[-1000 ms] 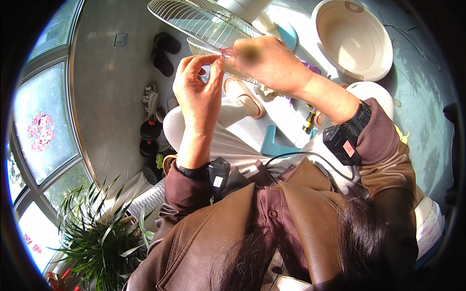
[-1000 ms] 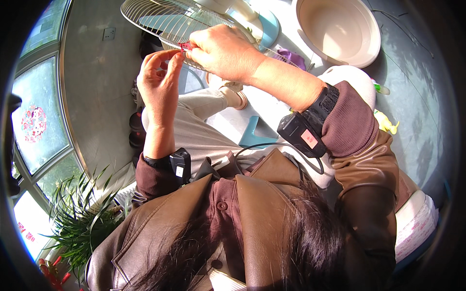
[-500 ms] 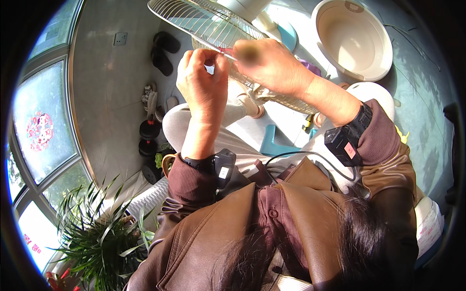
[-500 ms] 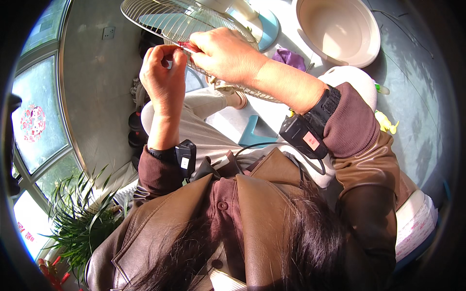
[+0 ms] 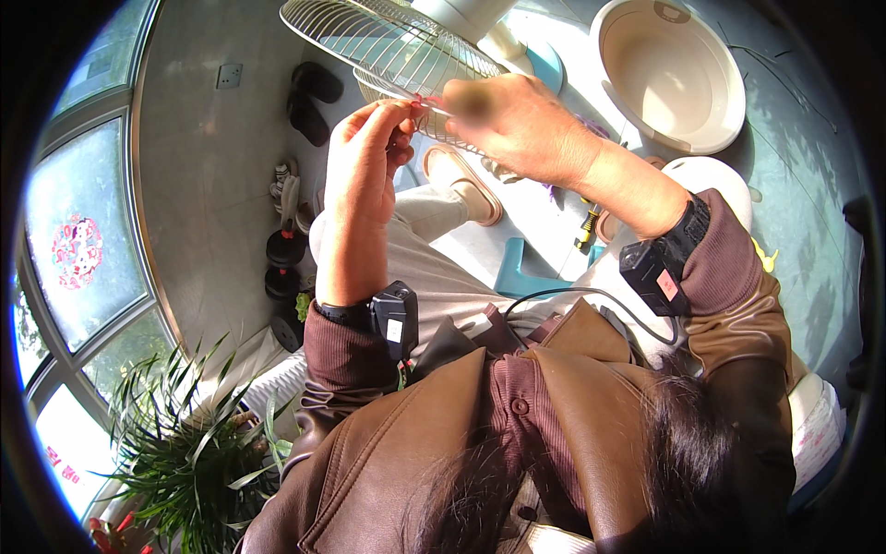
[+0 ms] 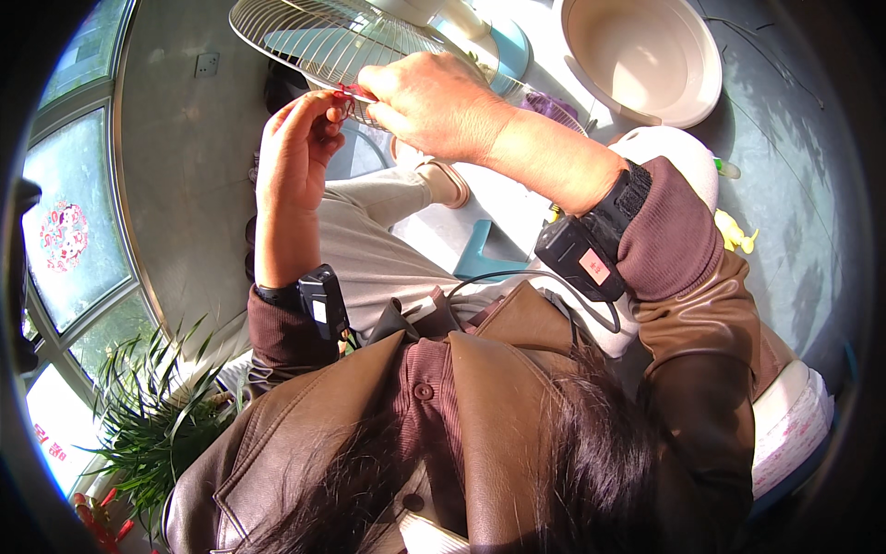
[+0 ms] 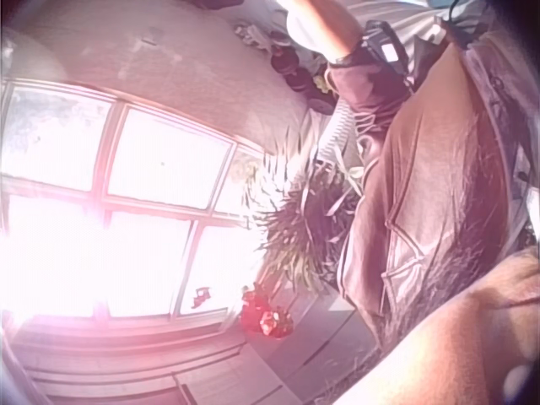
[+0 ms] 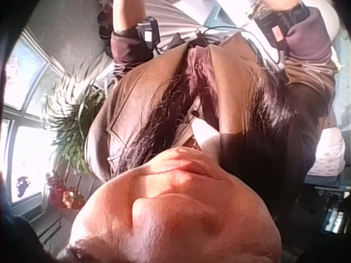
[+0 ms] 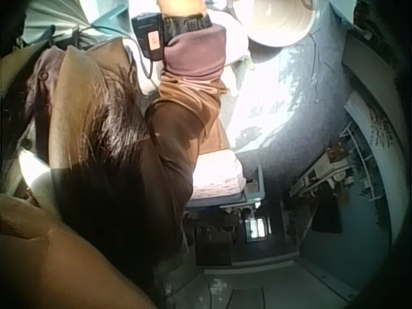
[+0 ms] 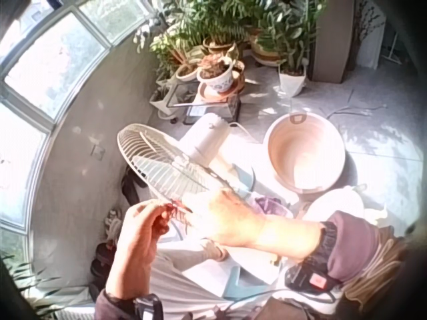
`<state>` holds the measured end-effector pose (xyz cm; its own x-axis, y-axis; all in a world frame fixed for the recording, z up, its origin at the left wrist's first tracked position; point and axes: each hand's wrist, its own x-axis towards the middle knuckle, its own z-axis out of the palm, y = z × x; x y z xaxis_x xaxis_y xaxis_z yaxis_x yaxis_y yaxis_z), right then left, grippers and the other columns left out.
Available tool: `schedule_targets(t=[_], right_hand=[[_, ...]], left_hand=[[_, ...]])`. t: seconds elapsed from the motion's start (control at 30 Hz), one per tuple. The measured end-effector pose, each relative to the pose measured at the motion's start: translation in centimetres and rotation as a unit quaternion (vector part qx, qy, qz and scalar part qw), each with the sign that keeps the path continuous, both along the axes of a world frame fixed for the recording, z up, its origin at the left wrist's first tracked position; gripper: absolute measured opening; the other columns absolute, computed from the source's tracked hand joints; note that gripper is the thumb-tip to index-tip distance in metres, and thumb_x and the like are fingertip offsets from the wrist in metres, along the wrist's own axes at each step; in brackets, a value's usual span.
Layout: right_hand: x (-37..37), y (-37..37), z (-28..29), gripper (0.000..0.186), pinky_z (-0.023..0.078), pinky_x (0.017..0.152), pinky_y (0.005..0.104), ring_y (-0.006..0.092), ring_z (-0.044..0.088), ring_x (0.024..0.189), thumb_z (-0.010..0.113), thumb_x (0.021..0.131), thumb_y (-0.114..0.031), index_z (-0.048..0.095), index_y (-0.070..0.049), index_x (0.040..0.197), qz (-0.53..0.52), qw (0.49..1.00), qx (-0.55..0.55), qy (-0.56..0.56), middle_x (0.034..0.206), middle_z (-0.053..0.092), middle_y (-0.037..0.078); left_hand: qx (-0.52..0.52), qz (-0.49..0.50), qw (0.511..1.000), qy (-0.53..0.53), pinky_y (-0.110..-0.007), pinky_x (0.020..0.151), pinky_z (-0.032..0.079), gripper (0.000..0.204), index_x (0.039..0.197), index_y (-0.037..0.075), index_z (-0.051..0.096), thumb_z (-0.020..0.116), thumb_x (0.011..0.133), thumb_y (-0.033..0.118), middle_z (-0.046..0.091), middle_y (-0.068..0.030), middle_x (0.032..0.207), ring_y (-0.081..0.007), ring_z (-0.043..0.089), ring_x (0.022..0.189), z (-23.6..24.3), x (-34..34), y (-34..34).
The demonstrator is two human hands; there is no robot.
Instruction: The person cleans a white pedestal fan by removing the front grille, wiping the fan blades and grille with a cloth, and reattaching the grille. They dip the cloth in a bucket of water and use a spray bottle to apply cleaning solution to the fan components.
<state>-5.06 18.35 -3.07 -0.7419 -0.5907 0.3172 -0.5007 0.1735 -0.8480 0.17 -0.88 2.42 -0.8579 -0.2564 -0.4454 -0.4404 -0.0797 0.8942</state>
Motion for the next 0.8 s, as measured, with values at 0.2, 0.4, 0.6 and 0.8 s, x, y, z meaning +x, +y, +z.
schedule_targets(t=[0.2, 0.4, 0.6, 0.8], right_hand=[[0.2, -0.2, -0.2, 0.019, 0.054, 0.071, 0.0495, 0.0406, 0.068, 0.082, 0.061, 0.091, -0.024, 0.062, -0.005, 0.093, -0.006, 1.000, -0.011, 0.024, 0.082, 0.068, 0.019], [0.1, -0.1, 0.0, 0.020, 0.054, 0.070, 0.0488, 0.0406, 0.068, 0.081, 0.060, 0.092, -0.025, 0.064, -0.006, 0.093, -0.002, 1.000, -0.004, -0.002, 0.082, 0.069, 0.020], [0.0, 0.0, 0.2, 0.020, 0.055, 0.071, 0.0483, 0.0391, 0.069, 0.081, 0.060, 0.092, -0.025, 0.068, -0.007, 0.095, -0.011, 0.999, 0.020, -0.026, 0.082, 0.070, 0.019], [0.5, 0.0, 0.2, 0.020, 0.056, 0.071, 0.0484, 0.0374, 0.070, 0.077, 0.060, 0.092, -0.026, 0.070, -0.008, 0.095, -0.058, 0.995, 0.083, 0.028, 0.079, 0.070, 0.018]], left_hand=[[-0.074, -0.037, 0.994, 0.067, -0.019, 0.061, 0.036, 0.009, 0.090, 0.004, 0.071, 0.073, 0.090, 0.013, 0.063, 0.0044, 0.077, -0.0032, 0.045, 0.064, -0.7, 0.2, 0.9], [-0.219, -0.125, 0.964, 0.086, -0.020, 0.067, 0.037, 0.012, 0.096, 0.003, 0.068, 0.071, 0.091, 0.013, 0.065, 0.0043, 0.085, -0.0025, 0.050, 0.076, 0.8, 1.0, -0.6], [-0.279, -0.159, 0.915, 0.242, -0.025, 0.081, 0.048, 0.011, 0.103, -0.001, 0.062, 0.063, 0.092, -0.004, 0.062, -0.0049, 0.104, -0.0103, 0.058, 0.084, 0.0, 0.1, -0.7], [-0.315, -0.165, 0.905, 0.235, -0.023, 0.085, 0.047, 0.007, 0.105, 0.000, 0.061, 0.061, 0.100, 0.005, 0.066, -0.0023, 0.098, -0.0087, 0.060, 0.094, -1.1, -0.5, -0.8]])
